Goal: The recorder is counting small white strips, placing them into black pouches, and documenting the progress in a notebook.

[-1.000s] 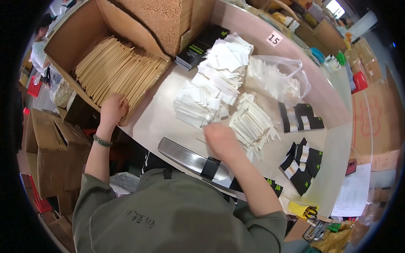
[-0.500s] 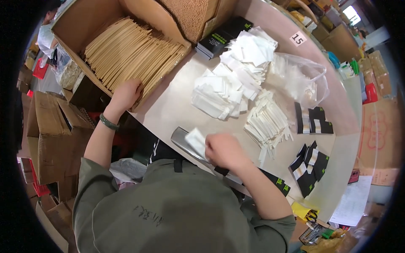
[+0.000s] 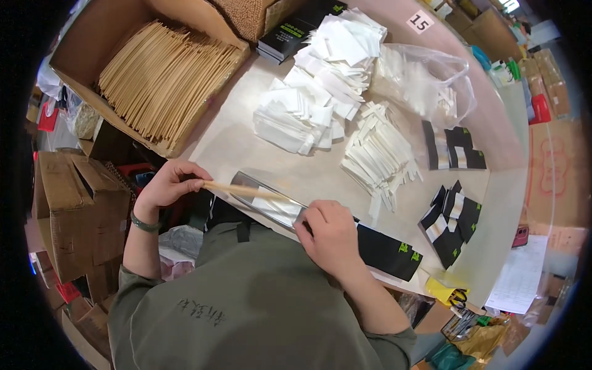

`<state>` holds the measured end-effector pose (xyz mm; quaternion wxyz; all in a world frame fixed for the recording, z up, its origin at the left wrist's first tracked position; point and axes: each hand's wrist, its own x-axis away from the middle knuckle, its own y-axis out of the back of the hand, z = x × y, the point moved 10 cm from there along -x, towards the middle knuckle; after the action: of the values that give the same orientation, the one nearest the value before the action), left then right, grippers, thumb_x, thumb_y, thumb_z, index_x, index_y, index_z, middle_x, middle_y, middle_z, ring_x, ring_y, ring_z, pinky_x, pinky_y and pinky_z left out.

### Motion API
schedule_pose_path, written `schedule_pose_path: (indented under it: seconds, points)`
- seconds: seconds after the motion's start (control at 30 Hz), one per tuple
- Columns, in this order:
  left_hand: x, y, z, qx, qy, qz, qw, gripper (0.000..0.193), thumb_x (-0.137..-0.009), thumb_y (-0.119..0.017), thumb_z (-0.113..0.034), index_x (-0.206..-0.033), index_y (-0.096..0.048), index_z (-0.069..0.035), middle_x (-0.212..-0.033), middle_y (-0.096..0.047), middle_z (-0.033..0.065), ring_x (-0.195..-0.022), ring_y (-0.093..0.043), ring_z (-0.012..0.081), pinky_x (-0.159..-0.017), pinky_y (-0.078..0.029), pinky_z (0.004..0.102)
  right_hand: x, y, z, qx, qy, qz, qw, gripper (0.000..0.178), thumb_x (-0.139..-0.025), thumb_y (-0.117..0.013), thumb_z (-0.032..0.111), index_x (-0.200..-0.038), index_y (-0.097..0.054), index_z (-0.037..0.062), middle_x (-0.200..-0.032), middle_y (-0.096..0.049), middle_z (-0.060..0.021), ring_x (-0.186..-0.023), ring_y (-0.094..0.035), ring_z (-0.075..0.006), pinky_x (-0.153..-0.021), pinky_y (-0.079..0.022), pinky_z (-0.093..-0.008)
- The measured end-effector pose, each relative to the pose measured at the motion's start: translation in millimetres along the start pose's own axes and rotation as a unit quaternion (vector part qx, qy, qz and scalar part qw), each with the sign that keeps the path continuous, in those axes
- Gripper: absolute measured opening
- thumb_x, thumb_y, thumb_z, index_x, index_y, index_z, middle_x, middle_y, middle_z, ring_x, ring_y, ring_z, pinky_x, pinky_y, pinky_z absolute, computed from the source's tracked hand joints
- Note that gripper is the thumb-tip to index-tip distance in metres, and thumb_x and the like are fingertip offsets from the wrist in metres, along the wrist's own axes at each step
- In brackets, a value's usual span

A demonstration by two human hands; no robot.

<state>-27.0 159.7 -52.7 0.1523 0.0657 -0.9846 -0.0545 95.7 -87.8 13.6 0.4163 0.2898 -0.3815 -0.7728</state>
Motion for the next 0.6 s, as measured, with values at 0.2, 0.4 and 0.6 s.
schedule_pose_path:
  seconds: [0.2,0.4,0.6]
  points:
    - [-44.8,-74.2,-4.6,-0.112,-0.053,0.04,0.992,0.01,-0.084,-0.071,-0.007,-0.091,-0.067,-0.002,-0.083,-0.068,0.0096,-0.078,-0.066,0.02,-0.073,-0.052,0.0312,22.8,-23.3,-9.6,0.02,0.04,0.059,0.997,0.031,-0.071,-0.081,0.017,-0.086,-0.056,0.0042,-0.128,-0.054,-0.0231,-0.113,-0.054,-0.0407,-0.097,-0.045,-0.0463]
    - [-58.2,-110.5,-24.8,-0.149,-0.117,-0.1,0.977,0.013,-0.084,-0.071,-0.006,-0.096,-0.067,-0.001,-0.088,-0.063,0.0102,-0.083,-0.066,0.0237,-0.075,-0.053,0.0342,12.4,-20.1,-14.1,0.051,0.009,0.018,0.998,0.037,-0.07,-0.081,0.018,-0.092,-0.056,0.0013,-0.13,-0.051,-0.0267,-0.115,-0.053,-0.0425,-0.096,-0.046,-0.0461]
    - [-73.1,-180.6,-33.7,0.048,-0.021,0.045,0.998,0.032,-0.09,-0.063,0.0,-0.122,-0.057,0.001,-0.108,-0.066,0.0093,-0.095,-0.063,0.0124,-0.084,-0.053,0.0284,8.0,-14.0,-18.3,0.034,0.039,-0.012,0.999,0.04,-0.066,-0.076,0.011,-0.099,-0.057,-0.0007,-0.12,-0.055,-0.0263,-0.105,-0.057,-0.0416,-0.092,-0.048,-0.0464]
